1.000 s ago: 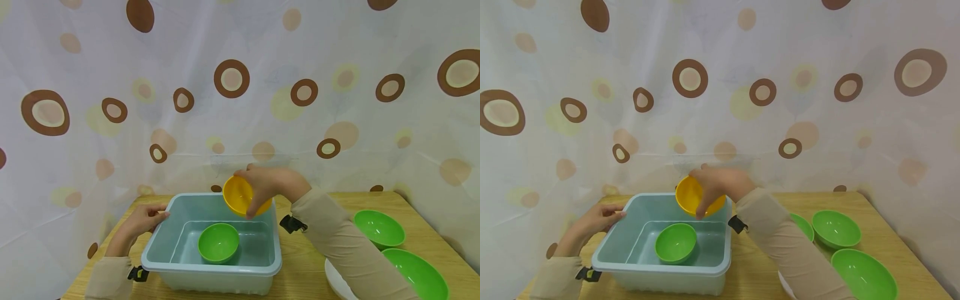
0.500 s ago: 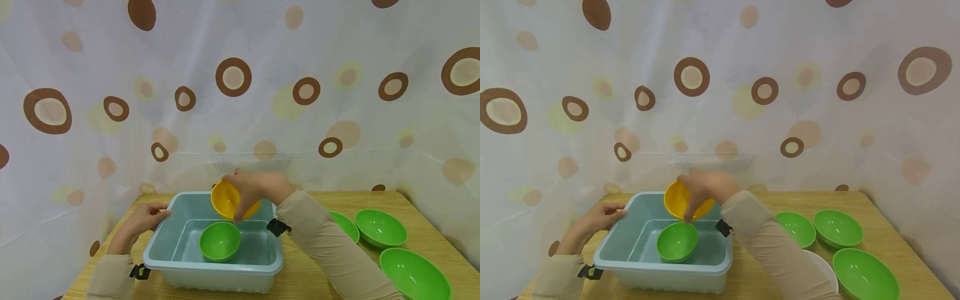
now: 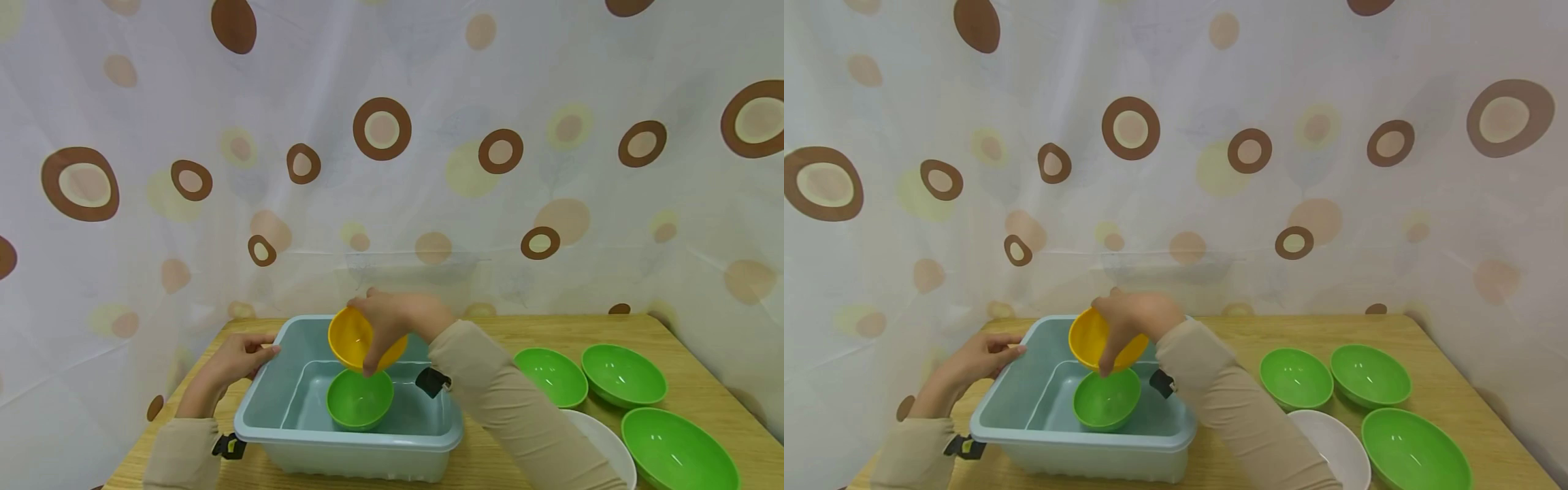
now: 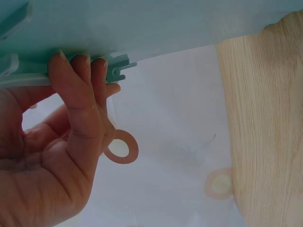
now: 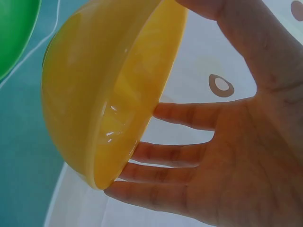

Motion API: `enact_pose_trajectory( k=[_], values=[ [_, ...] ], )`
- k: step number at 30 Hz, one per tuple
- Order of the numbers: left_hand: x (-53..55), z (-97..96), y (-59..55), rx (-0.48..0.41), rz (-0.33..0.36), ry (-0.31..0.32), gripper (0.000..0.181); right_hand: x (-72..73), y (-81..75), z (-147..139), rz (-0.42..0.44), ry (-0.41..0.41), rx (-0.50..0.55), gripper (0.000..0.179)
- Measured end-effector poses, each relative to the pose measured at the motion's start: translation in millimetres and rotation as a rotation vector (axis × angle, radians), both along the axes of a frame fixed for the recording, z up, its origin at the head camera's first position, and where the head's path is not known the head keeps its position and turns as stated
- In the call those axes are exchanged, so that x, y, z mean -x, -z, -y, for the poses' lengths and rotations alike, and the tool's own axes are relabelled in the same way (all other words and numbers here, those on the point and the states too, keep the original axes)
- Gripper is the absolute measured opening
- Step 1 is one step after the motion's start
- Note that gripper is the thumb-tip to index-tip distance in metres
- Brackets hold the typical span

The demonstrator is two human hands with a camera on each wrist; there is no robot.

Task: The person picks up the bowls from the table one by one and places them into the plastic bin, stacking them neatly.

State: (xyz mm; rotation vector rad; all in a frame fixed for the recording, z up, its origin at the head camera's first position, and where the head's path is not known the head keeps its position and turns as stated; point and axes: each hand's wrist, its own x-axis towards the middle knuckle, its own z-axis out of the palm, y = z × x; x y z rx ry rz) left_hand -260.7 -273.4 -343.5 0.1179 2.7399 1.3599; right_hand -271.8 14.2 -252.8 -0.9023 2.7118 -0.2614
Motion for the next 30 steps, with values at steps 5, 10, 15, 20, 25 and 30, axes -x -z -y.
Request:
enact_pose_trajectory(
  k=[5,10,15,20,25,30],
  values=[
    [0.3,0.7,1.1,0.003,0.003,-0.007,0.041,-0.6,5.6,8.2,-0.002,0.013,-0.034,0.099],
    [0.4,1.5,1.4,0.000,0.005,-0.009,0.042,-2.2,10.0,15.6,-0.014,-0.012,-0.066,0.097],
    [0.6,1.9,2.2,0.003,0.012,-0.019,0.042,-2.6,15.0,23.2,0.005,-0.024,-0.073,0.095],
    [0.3,1.2,2.1,0.005,0.018,-0.024,0.041,-1.6,21.0,29.1,0.043,-0.013,-0.078,0.097],
    [0.9,1.5,1.5,0.001,0.019,-0.021,0.041,1.7,28.1,32.4,0.050,-0.029,-0.089,0.093],
    [1.7,1.7,1.3,-0.008,0.009,-0.010,0.041,4.6,34.8,35.6,0.059,-0.033,-0.088,0.088]
  ],
)
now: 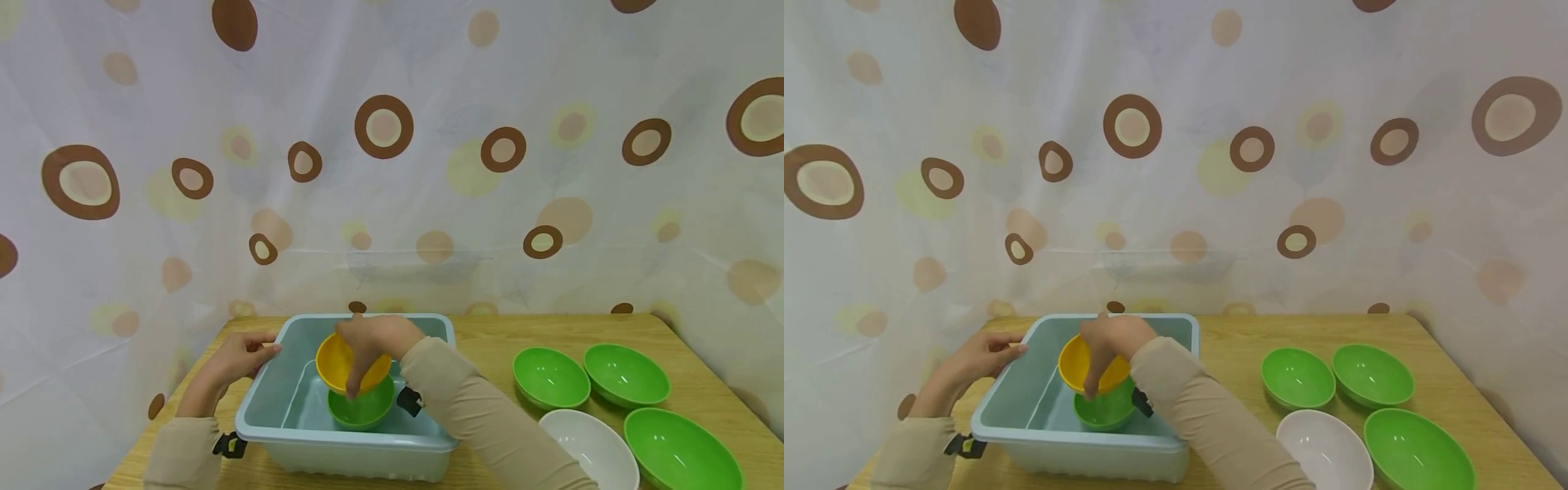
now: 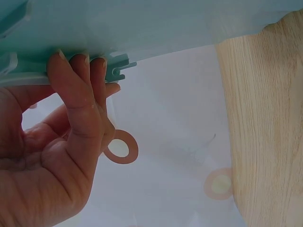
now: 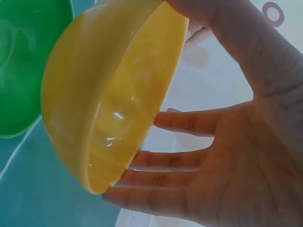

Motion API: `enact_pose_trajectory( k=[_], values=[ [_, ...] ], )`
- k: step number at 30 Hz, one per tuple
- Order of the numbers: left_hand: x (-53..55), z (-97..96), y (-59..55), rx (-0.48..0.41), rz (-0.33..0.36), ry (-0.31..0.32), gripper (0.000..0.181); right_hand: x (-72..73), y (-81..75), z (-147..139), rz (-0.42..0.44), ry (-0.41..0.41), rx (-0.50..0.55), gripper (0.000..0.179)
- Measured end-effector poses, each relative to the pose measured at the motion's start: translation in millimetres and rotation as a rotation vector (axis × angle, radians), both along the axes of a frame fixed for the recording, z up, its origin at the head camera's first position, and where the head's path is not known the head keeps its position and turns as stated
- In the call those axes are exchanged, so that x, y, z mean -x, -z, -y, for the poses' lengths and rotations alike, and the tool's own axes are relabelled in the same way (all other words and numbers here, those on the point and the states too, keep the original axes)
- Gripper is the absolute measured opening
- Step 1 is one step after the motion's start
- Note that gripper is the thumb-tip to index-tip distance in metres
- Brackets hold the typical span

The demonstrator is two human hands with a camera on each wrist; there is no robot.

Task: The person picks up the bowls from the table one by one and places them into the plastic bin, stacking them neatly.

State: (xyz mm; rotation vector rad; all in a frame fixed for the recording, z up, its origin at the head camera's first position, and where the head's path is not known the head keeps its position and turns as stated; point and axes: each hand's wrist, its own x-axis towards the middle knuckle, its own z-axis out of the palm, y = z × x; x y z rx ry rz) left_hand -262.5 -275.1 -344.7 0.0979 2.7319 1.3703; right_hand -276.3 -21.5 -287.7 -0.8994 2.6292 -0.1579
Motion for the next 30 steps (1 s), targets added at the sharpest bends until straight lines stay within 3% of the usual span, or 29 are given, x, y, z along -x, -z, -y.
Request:
enact_pose_trajectory(
  k=[22,30],
  values=[
    [-0.7,0.2,0.3,-0.013,-0.014,0.024,0.042,0.9,24.4,13.9,0.054,0.138,-0.106,0.078],
    [0.8,0.9,0.3,-0.007,-0.013,0.020,0.041,2.7,31.2,16.6,0.078,0.134,-0.130,0.070]
  ],
)
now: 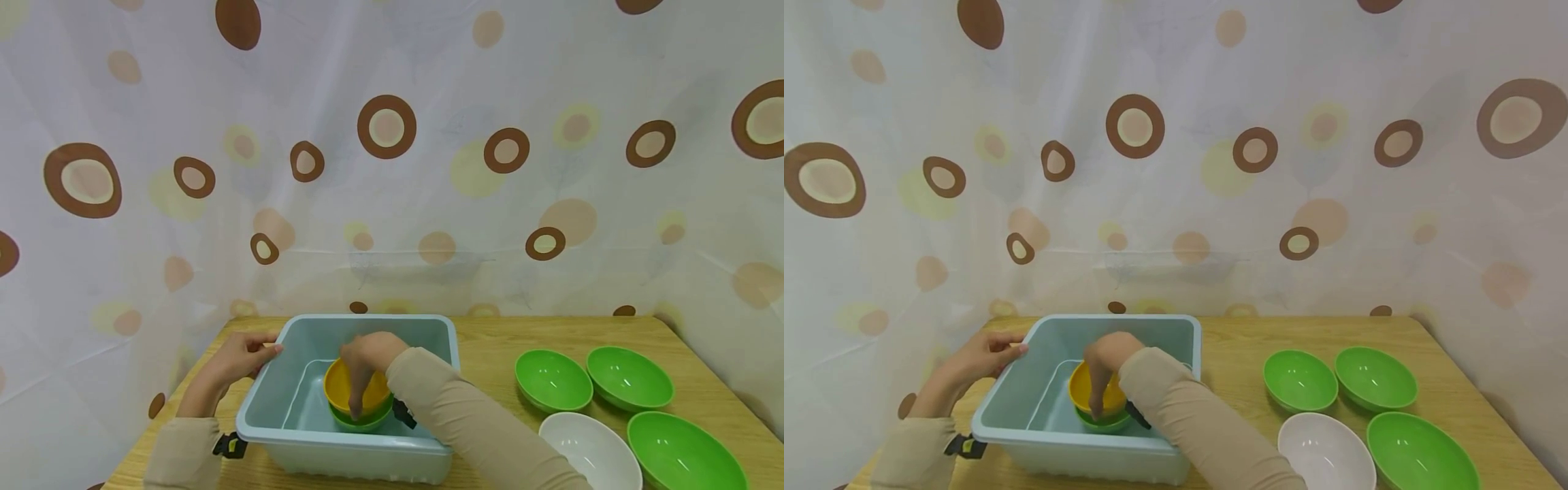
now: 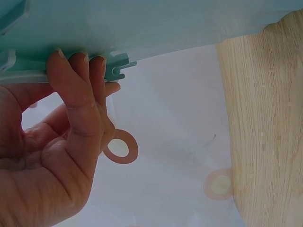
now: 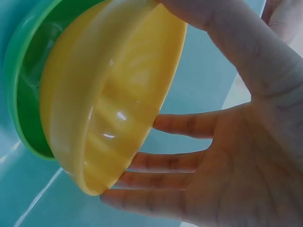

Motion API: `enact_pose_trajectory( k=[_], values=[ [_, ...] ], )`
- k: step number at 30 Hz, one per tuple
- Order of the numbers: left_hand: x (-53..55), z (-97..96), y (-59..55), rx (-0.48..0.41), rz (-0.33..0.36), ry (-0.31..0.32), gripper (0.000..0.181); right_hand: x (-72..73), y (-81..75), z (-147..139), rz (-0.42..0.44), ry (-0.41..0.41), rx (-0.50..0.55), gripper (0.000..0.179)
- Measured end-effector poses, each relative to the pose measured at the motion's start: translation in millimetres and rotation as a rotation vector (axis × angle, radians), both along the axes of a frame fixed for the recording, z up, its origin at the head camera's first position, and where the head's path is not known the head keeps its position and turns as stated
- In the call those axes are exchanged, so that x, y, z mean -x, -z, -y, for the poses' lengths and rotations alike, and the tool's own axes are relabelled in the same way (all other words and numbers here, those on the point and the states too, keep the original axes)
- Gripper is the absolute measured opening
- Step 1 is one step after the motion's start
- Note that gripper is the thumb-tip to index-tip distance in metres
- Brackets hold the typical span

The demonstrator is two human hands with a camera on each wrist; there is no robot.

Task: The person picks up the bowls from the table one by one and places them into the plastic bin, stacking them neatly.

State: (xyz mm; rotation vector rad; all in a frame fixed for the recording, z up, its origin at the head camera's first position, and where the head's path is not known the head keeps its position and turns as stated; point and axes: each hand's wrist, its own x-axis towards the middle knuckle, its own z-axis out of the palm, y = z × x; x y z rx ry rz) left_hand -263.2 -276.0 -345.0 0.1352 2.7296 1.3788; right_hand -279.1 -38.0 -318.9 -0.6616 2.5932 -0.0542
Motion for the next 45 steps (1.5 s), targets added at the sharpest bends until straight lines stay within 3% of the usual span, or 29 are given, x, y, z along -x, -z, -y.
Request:
enact_pose_trajectory(
  k=[9,27,36,45],
  values=[
    [-1.1,0.3,0.6,-0.006,0.001,0.015,0.043,0.1,5.3,1.1,0.006,-0.027,-0.021,0.070],
    [-0.4,-0.1,-0.1,0.008,0.003,-0.007,0.043,-1.3,13.0,2.3,0.051,0.026,0.007,0.063],
    [-1.1,-0.7,-1.2,0.008,0.008,-0.005,0.042,-3.2,14.7,3.0,0.028,0.024,0.004,0.062],
    [-2.1,0.4,-3.3,-0.017,0.011,0.033,0.045,-2.9,17.9,5.1,-0.050,-0.044,-0.065,0.077]
  ],
)
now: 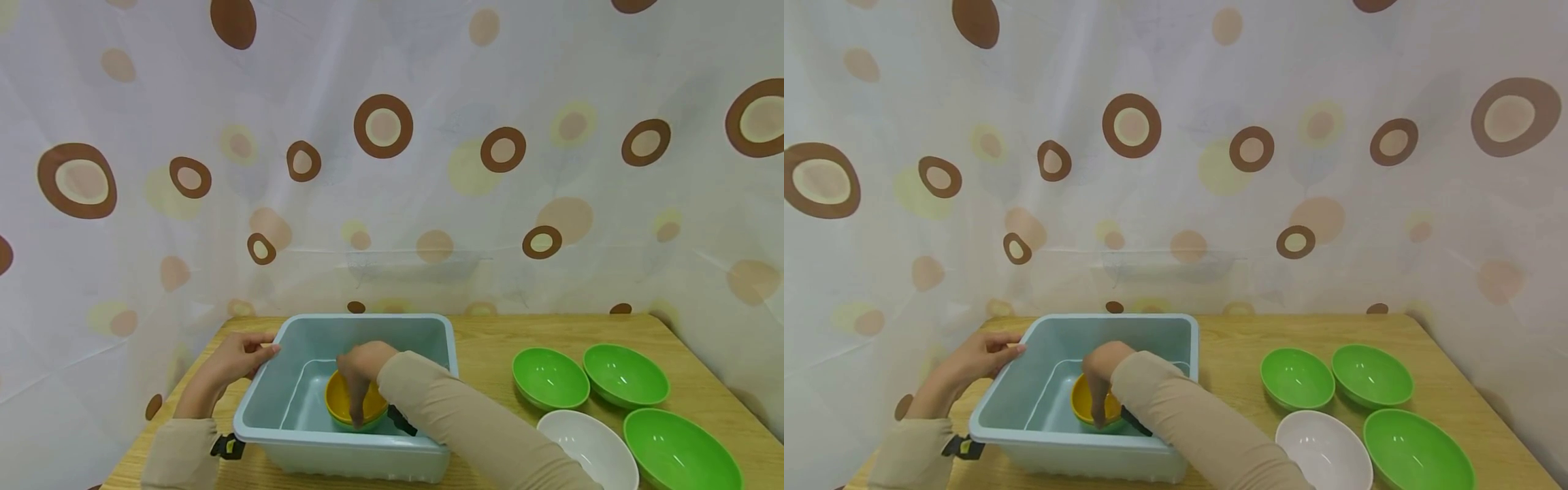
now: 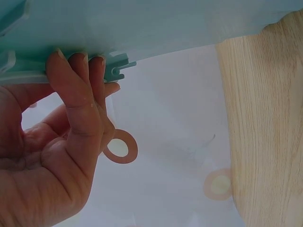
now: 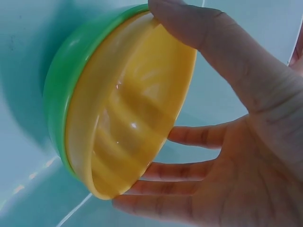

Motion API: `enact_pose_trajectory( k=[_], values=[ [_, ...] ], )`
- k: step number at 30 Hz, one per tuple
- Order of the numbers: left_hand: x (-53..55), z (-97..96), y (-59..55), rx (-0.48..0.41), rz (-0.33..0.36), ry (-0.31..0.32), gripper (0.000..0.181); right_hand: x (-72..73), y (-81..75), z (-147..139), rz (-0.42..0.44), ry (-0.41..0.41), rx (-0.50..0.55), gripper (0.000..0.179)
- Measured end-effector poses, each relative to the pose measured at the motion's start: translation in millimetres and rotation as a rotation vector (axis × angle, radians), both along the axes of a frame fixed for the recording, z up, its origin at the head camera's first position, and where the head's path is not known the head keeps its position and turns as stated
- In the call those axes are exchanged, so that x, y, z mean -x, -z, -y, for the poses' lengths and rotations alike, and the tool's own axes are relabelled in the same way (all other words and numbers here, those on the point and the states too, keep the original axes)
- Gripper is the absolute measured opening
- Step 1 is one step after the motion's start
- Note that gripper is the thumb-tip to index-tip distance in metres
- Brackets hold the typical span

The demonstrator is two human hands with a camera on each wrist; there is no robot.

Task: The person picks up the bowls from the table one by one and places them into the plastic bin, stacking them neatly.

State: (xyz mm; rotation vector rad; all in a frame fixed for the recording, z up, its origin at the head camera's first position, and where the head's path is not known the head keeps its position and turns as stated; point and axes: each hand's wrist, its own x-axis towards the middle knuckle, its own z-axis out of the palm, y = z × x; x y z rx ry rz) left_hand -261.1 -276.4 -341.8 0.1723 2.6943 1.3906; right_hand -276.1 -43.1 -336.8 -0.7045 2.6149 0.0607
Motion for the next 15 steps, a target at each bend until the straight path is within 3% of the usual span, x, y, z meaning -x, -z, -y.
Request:
enact_pose_trajectory(
  k=[15],
  values=[
    [0.9,0.7,1.9,-0.005,0.004,-0.007,0.045,-3.2,-5.3,-1.1,-0.020,0.013,-0.017,0.085]
  ],
)
